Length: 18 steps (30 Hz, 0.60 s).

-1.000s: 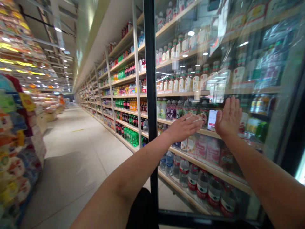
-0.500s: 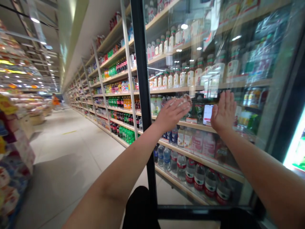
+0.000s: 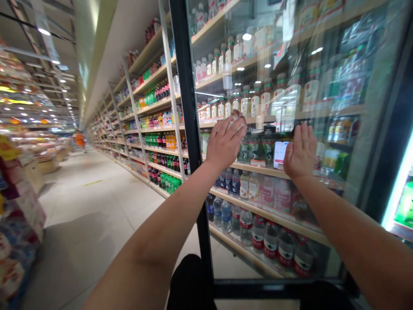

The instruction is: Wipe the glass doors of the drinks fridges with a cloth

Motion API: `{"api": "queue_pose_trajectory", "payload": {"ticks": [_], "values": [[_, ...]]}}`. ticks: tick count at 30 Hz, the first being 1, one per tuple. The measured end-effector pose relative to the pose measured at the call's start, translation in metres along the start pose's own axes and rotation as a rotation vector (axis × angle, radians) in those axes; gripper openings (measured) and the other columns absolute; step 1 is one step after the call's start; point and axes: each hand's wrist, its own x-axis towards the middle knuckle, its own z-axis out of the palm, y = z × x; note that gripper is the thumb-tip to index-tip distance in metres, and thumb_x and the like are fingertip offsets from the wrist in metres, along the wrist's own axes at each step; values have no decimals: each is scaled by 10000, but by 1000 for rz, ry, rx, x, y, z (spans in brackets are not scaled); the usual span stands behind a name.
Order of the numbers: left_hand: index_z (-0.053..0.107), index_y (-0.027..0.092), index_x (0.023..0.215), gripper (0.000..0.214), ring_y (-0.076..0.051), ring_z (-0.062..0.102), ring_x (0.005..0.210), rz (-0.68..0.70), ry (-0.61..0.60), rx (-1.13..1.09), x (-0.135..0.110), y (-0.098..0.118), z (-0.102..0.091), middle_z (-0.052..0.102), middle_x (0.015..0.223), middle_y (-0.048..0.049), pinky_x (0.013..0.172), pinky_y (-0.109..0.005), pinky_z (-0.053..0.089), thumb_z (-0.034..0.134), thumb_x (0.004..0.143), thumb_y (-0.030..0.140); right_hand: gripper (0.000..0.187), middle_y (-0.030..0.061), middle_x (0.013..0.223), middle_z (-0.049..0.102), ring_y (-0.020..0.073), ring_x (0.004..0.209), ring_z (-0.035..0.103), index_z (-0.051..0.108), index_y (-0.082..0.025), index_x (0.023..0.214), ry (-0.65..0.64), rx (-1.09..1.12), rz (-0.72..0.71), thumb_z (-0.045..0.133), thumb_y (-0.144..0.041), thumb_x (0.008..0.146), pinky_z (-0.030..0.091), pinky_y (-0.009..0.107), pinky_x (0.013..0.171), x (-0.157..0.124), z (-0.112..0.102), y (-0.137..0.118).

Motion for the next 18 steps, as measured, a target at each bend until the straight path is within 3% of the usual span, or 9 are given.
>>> {"api": "queue_pose_trajectory", "payload": {"ticks": [2, 5, 6, 7, 10, 12, 13, 16, 18], "values": [[469, 238, 1509, 543, -301, 292, 1547, 64, -32, -20, -7, 6, 4, 463, 1598, -72, 1288, -577, 199, 496, 969, 187, 629, 174, 1669, 318, 316, 1576, 226, 280, -94, 1612, 4, -4, -3, 272, -325, 1027, 274, 604, 1239, 0, 1, 0], [453, 284, 1511, 544, -226, 342, 1529, 425, -178, -59, -16, 9, 9, 486, 1583, -31, 1295, -504, 230, 488, 979, 174, 625, 187, 1664, 324, 309, 1575, 226, 293, -75, 1602, 7, -7, -1, 283, -312, 1024, 268, 583, 1246, 0, 1, 1], [459, 292, 1504, 539, -213, 354, 1522, 481, -201, -55, -16, 7, 8, 496, 1576, -20, 1293, -489, 240, 492, 979, 172, 623, 189, 1662, 329, 306, 1575, 227, 298, -74, 1599, 9, -7, 0, 288, -308, 1023, 270, 577, 1246, 0, 1, 1], [467, 290, 1497, 535, -216, 353, 1522, 463, -196, -37, -14, 3, 6, 499, 1573, -17, 1291, -489, 243, 498, 977, 171, 621, 188, 1661, 332, 304, 1575, 228, 300, -78, 1598, 13, -7, -1, 292, -307, 1021, 272, 574, 1245, 0, 2, 1], [477, 254, 1493, 531, -280, 315, 1536, 158, -73, 32, -4, -9, 0, 481, 1586, -49, 1281, -540, 223, 512, 970, 173, 619, 175, 1658, 346, 300, 1574, 236, 301, -101, 1599, 38, -5, -12, 304, -308, 1016, 274, 570, 1244, 0, 4, 2], [484, 224, 1488, 522, -314, 299, 1539, 50, -17, 52, -1, -10, -2, 464, 1595, -77, 1275, -561, 213, 514, 969, 178, 616, 176, 1652, 357, 297, 1571, 244, 308, -101, 1595, 55, -3, -18, 307, -302, 1013, 269, 560, 1247, 0, 5, 2], [496, 216, 1476, 508, -317, 305, 1536, 87, -22, 49, -1, -9, -2, 469, 1591, -79, 1274, -559, 217, 515, 970, 184, 613, 177, 1651, 360, 294, 1571, 247, 309, -100, 1594, 59, -3, -19, 306, -298, 1014, 268, 554, 1250, 0, 6, 2], [528, 244, 1440, 462, -269, 355, 1517, 395, -126, 22, -5, -5, -1, 511, 1562, -38, 1269, -510, 254, 517, 979, 202, 609, 172, 1653, 358, 285, 1574, 241, 297, -112, 1601, 55, -1, -16, 296, -291, 1019, 270, 545, 1252, 0, 6, 2], [530, 268, 1435, 457, -252, 377, 1504, 426, -137, 34, -3, -7, -3, 526, 1550, -17, 1257, -495, 279, 518, 982, 200, 605, 169, 1653, 360, 283, 1573, 244, 299, -117, 1601, 57, 0, -15, 297, -291, 1022, 272, 542, 1252, 0, 5, 1]]}}
